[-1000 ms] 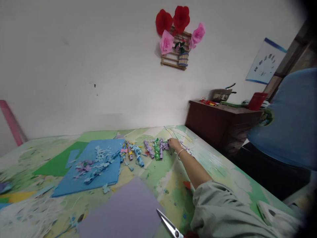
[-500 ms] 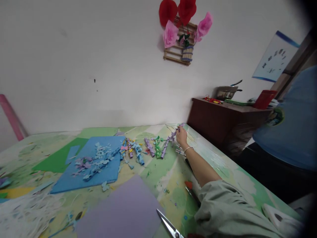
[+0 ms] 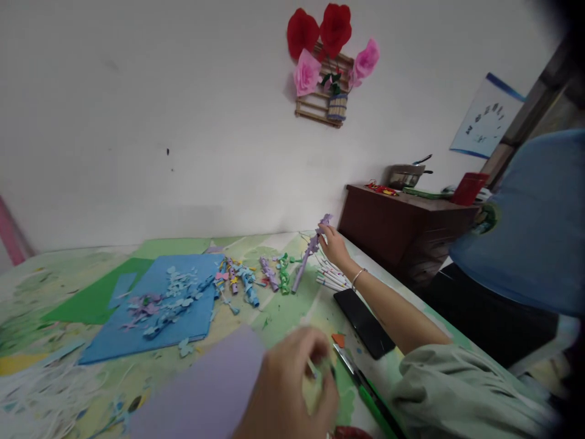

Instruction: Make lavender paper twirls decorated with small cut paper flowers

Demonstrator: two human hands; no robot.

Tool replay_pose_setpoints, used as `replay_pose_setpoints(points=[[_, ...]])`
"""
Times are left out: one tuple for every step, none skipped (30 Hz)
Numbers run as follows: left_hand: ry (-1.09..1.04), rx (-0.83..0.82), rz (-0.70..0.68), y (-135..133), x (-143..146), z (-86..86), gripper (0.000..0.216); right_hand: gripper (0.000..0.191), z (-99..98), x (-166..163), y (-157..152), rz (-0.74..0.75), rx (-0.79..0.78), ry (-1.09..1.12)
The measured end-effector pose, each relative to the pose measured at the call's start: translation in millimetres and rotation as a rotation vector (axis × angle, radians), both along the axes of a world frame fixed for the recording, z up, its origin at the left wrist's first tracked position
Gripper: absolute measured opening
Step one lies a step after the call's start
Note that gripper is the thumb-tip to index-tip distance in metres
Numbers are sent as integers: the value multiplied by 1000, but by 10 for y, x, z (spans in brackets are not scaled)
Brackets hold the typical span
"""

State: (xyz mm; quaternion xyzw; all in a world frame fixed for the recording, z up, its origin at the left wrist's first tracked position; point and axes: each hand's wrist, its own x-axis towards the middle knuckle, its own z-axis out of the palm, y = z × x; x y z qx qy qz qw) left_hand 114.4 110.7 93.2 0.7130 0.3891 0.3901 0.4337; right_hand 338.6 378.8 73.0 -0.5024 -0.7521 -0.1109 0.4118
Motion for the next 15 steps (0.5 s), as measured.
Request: replay_pose_setpoints(points=[[226,143,189,259,38,-104,19,38,52,-14,-26,18,21,7],[433,198,279,525,73,-218,27,39,112,-24,-54,37,44,14],[497,192,311,784,104,-333,31,39,178,-32,-87,59,68,21],[533,180,334,1025,131,-443,35,38,248,-39,-124,82,94,27],[564,168,355,1238,156,-542,37,37,320,-47,-168,107,119,33],[593,155,374,1420,179,-625,37,36,390,-57,-217,132,144,38],[616,150,380,1568,204,-692,38,35,457,-69,-272,157,166,43],[636,152,381,1685,231,-743,39,35,519,-83,-331,183,186,46],[655,154,378,1773,263,-779,36,34,577,-100,-394,208,201,47],[670,159,370,1839,298,-803,35,33,629,-117,-457,231,214,46],[685,166,358,1887,335,-818,34,32,676,-135,-520,252,223,46],[699,172,346,1922,369,-824,32,32,718,-152,-581,268,230,47],[713,180,336,1948,395,-824,31,31,755,-168,-637,280,235,50],[727,189,329,1968,411,-818,31,31,789,-183,-688,287,239,54],[741,200,327,1983,411,-804,30,30,818,-195,-732,288,242,61]])
